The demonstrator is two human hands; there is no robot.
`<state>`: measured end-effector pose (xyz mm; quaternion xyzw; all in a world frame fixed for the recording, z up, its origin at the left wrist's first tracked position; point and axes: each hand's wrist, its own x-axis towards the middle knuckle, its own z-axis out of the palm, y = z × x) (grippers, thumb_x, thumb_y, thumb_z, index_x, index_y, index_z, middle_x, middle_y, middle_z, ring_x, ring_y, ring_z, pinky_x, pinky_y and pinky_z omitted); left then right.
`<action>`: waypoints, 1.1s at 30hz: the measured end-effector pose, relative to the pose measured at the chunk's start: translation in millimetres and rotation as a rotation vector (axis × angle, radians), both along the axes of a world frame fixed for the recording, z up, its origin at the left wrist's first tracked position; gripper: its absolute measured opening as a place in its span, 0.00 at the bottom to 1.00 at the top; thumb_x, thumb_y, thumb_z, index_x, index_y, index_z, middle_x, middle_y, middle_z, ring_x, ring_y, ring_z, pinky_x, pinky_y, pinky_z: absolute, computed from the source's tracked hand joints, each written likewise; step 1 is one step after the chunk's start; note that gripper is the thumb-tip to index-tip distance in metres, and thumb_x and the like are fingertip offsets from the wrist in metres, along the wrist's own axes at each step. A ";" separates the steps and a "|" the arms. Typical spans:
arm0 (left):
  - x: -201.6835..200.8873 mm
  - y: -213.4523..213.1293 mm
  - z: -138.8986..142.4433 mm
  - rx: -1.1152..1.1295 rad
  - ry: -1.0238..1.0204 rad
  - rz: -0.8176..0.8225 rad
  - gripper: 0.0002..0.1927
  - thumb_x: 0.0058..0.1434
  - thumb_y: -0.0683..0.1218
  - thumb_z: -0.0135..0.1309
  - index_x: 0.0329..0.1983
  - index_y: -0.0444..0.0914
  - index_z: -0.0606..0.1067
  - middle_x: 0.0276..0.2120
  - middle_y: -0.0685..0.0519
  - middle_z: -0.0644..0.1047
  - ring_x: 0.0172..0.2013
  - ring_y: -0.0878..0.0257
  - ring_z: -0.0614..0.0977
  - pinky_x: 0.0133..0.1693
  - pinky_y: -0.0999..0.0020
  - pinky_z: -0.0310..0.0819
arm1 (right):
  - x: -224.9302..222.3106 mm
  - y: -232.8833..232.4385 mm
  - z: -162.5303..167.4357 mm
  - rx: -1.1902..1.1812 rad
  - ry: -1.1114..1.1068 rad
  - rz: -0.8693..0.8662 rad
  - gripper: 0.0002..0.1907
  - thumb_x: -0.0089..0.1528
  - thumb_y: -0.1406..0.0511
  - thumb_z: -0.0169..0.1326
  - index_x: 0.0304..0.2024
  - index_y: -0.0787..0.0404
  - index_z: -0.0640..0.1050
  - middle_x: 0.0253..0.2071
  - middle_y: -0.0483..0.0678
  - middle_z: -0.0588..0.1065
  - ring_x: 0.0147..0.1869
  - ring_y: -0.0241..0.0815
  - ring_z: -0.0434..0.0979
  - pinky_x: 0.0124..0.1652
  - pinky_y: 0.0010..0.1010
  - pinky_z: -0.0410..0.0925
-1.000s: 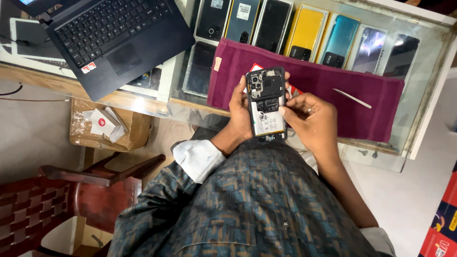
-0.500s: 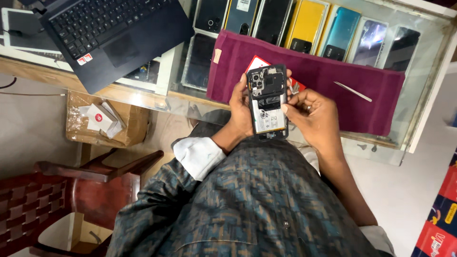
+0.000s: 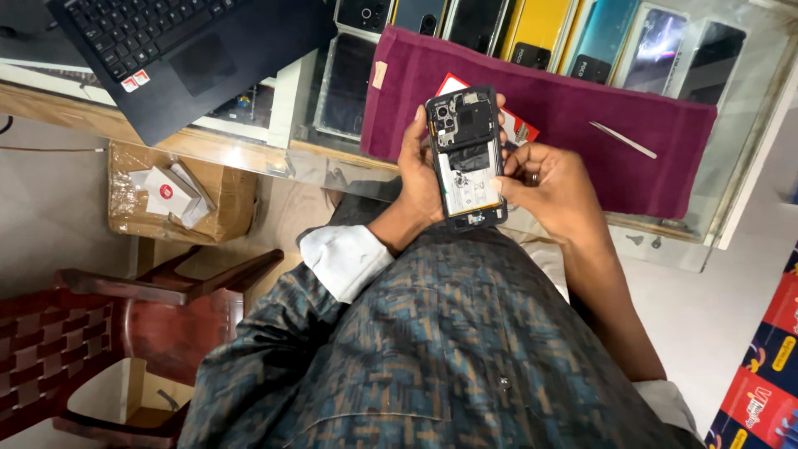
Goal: The person holds a disassembled smartphone at a glass display counter and works on its open back, pressing and aligning the rear cover and internal components with their fingers. They turn the phone over repeatedly and handle a small red-and-white box on the counter while a customer stands across the counter.
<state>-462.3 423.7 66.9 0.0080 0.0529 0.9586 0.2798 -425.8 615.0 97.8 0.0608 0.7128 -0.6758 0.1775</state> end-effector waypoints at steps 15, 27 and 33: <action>-8.2 1.6 -7.6 -0.108 -0.065 0.068 0.42 0.74 0.70 0.29 0.69 0.31 0.67 0.48 0.43 0.78 0.46 0.54 0.83 0.50 0.57 0.80 | 1.6 -22.6 15.3 0.203 0.167 -0.119 0.11 0.60 0.76 0.62 0.42 0.65 0.74 0.35 0.44 0.77 0.36 0.25 0.75 0.35 0.17 0.68; -22.2 6.8 -5.2 -0.108 -0.185 0.076 0.41 0.72 0.71 0.33 0.62 0.31 0.72 0.41 0.44 0.79 0.38 0.53 0.83 0.43 0.57 0.81 | 9.0 -42.8 74.2 0.914 0.956 0.372 0.10 0.58 0.68 0.66 0.42 0.63 0.82 0.44 0.48 0.76 0.51 0.48 0.78 0.50 0.37 0.73; -30.3 13.4 -6.3 -0.125 -0.191 0.083 0.39 0.73 0.70 0.34 0.58 0.31 0.74 0.39 0.46 0.80 0.35 0.53 0.84 0.40 0.57 0.81 | -8.0 -30.4 74.2 0.948 0.990 0.609 0.12 0.56 0.68 0.61 0.42 0.62 0.81 0.44 0.48 0.76 0.48 0.47 0.77 0.48 0.37 0.73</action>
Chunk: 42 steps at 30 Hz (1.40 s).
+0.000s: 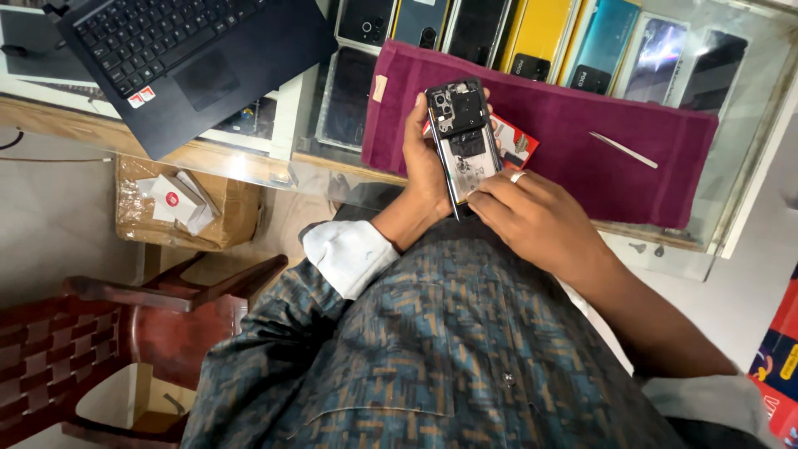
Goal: The person holds a disassembled smartphone at a glass display counter and works on its open back, pressing and aligning the rear cover and internal components with their fingers. They turn the phone over repeatedly and handle a small red-and-white box on the counter while a customer stands across the counter.
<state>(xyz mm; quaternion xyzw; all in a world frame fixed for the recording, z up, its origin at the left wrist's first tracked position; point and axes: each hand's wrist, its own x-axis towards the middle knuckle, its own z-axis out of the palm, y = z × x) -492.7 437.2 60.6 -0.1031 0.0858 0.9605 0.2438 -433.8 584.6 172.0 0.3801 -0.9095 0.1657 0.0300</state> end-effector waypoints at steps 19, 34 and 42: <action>-30.5 9.0 -10.3 -0.159 -0.222 0.103 0.34 0.68 0.70 0.44 0.51 0.37 0.77 0.39 0.52 0.80 0.40 0.60 0.82 0.42 0.57 0.80 | -25.6 16.1 -17.1 -0.256 -0.023 -0.173 0.09 0.59 0.69 0.66 0.41 0.62 0.81 0.42 0.49 0.79 0.46 0.47 0.81 0.46 0.36 0.75; -39.5 26.0 -7.2 -0.437 -0.273 0.330 0.29 0.66 0.71 0.46 0.45 0.42 0.70 0.37 0.54 0.73 0.35 0.63 0.77 0.33 0.65 0.76 | -0.1 4.7 -44.6 -0.388 0.077 -0.297 0.11 0.59 0.73 0.67 0.43 0.64 0.80 0.45 0.49 0.80 0.48 0.47 0.83 0.48 0.35 0.77; -30.4 26.4 -2.8 -0.461 -0.319 0.271 0.31 0.63 0.74 0.44 0.42 0.42 0.70 0.31 0.53 0.72 0.29 0.62 0.75 0.30 0.67 0.74 | 9.3 -0.1 -45.4 -0.258 0.232 -0.280 0.15 0.59 0.74 0.64 0.49 0.68 0.79 0.45 0.52 0.79 0.47 0.49 0.83 0.47 0.35 0.77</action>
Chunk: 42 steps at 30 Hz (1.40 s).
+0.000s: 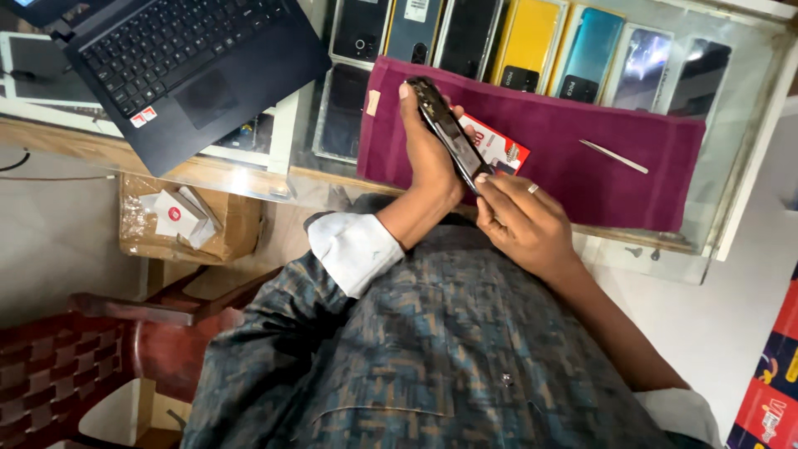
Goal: The person holds a disassembled smartphone at a glass display counter and works on its open back, pressing and aligning the rear cover and internal components with their fingers. They turn the phone over repeatedly and handle a small red-and-white box on the counter while a customer stands across the counter.
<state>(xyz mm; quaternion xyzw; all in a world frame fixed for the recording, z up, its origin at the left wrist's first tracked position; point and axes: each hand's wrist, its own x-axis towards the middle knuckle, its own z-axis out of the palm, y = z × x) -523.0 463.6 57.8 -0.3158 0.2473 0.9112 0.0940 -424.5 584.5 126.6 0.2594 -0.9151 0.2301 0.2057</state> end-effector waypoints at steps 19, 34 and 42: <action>6.3 5.2 6.5 -0.038 0.079 -0.011 0.33 0.62 0.75 0.46 0.41 0.41 0.69 0.29 0.52 0.73 0.25 0.61 0.76 0.29 0.66 0.74 | -1.3 1.7 -19.9 0.015 0.219 -0.079 0.11 0.56 0.76 0.60 0.42 0.70 0.80 0.37 0.52 0.77 0.38 0.47 0.81 0.39 0.33 0.76; -0.7 5.2 11.7 0.131 0.229 0.004 0.33 0.68 0.72 0.42 0.55 0.42 0.72 0.41 0.54 0.75 0.44 0.59 0.78 0.45 0.49 0.79 | -10.9 12.4 27.4 0.163 0.201 0.133 0.13 0.62 0.73 0.60 0.48 0.75 0.79 0.45 0.57 0.77 0.49 0.52 0.81 0.49 0.37 0.76; -3.2 6.1 29.1 0.126 0.249 -0.019 0.35 0.66 0.75 0.40 0.56 0.43 0.72 0.44 0.55 0.74 0.44 0.60 0.78 0.45 0.52 0.78 | -17.0 16.4 44.7 0.258 0.229 0.159 0.13 0.61 0.72 0.61 0.46 0.76 0.80 0.44 0.59 0.77 0.49 0.52 0.81 0.50 0.38 0.77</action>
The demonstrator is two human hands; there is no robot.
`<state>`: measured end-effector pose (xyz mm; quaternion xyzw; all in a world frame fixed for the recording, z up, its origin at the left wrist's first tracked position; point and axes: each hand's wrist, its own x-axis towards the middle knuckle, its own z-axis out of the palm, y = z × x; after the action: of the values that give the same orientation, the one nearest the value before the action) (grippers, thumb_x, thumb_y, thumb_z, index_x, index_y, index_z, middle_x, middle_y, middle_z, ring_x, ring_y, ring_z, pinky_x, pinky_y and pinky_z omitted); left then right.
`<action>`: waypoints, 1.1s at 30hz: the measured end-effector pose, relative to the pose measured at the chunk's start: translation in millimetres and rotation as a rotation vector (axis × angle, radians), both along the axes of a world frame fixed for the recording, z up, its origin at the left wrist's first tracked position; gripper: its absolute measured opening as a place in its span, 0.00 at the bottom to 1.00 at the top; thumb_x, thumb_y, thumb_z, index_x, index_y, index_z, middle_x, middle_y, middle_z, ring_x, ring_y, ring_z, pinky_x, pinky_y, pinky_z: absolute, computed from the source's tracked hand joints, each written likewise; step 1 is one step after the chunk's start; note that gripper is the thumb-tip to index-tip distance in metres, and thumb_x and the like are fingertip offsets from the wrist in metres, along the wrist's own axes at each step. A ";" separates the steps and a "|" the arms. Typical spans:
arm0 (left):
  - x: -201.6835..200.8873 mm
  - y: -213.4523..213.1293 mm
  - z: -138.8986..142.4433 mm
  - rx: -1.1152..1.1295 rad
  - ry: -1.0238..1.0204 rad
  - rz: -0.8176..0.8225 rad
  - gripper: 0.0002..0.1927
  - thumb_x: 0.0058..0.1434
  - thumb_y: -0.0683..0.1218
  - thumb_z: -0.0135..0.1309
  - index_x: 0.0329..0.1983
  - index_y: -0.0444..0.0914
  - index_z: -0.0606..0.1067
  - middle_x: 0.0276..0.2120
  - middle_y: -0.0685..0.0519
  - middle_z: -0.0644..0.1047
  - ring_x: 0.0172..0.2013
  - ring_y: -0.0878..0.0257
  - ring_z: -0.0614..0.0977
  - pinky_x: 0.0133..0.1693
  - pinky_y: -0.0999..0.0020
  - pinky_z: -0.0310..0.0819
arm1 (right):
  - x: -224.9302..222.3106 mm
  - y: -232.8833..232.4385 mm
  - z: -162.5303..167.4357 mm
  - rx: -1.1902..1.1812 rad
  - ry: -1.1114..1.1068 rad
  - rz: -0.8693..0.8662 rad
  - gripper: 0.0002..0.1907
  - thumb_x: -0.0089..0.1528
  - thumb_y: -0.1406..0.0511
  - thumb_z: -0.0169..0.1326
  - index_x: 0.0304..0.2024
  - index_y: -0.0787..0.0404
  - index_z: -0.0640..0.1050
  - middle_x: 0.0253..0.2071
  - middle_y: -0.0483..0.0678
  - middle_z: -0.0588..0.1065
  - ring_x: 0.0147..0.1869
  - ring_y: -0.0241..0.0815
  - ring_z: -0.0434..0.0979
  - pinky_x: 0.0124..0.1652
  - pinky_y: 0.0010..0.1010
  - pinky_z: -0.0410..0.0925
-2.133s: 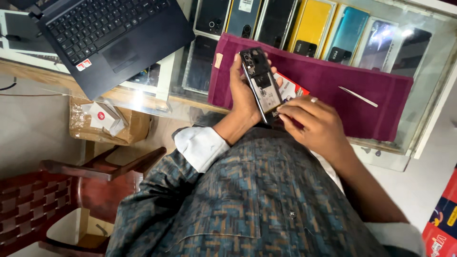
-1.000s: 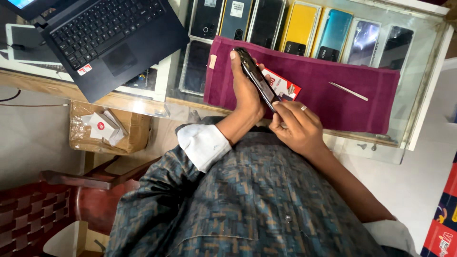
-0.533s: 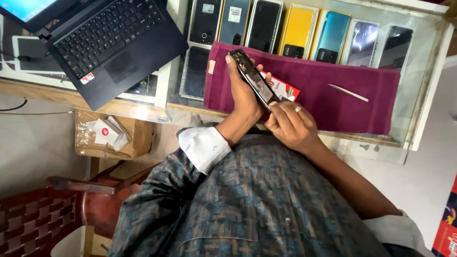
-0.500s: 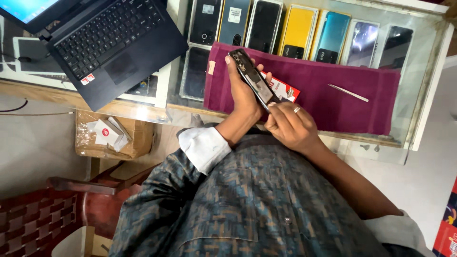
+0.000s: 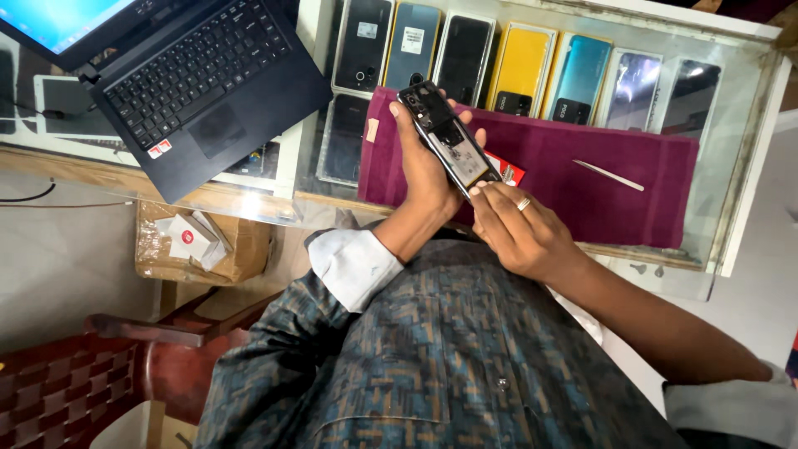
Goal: The person holds a disassembled smartphone at a glass display counter and works on its open back, pressing and aligning the rear cover and internal components with their fingers. They turn the phone over repeatedly and handle a small red-and-white box on the counter while a customer stands across the counter.
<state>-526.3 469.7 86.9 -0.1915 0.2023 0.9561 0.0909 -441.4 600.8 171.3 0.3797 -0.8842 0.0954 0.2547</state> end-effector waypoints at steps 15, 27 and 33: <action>-3.5 -0.1 -2.9 0.089 -0.045 0.013 0.39 0.65 0.77 0.39 0.55 0.41 0.71 0.45 0.53 0.73 0.44 0.60 0.78 0.46 0.50 0.78 | -19.3 3.7 -10.0 -0.013 0.137 0.117 0.12 0.63 0.71 0.60 0.44 0.78 0.79 0.39 0.59 0.76 0.44 0.53 0.79 0.43 0.40 0.77; 2.5 -4.7 7.7 0.159 0.161 0.010 0.37 0.69 0.74 0.38 0.65 0.42 0.67 0.53 0.52 0.72 0.53 0.56 0.76 0.58 0.39 0.74 | -12.2 3.8 4.0 -0.062 0.150 0.055 0.08 0.66 0.75 0.57 0.46 0.78 0.79 0.43 0.59 0.78 0.49 0.54 0.82 0.49 0.39 0.78; 6.8 -1.2 14.1 0.178 0.165 -0.012 0.38 0.69 0.74 0.38 0.65 0.41 0.67 0.54 0.53 0.72 0.53 0.56 0.76 0.58 0.39 0.73 | -11.3 10.7 9.0 -0.009 0.164 0.107 0.10 0.65 0.72 0.57 0.44 0.77 0.79 0.41 0.59 0.78 0.47 0.55 0.82 0.47 0.40 0.78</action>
<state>-519.5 468.5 101.0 -0.1023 0.1246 0.9822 0.0960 -452.8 611.6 180.2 0.4320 -0.8383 0.0814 0.3224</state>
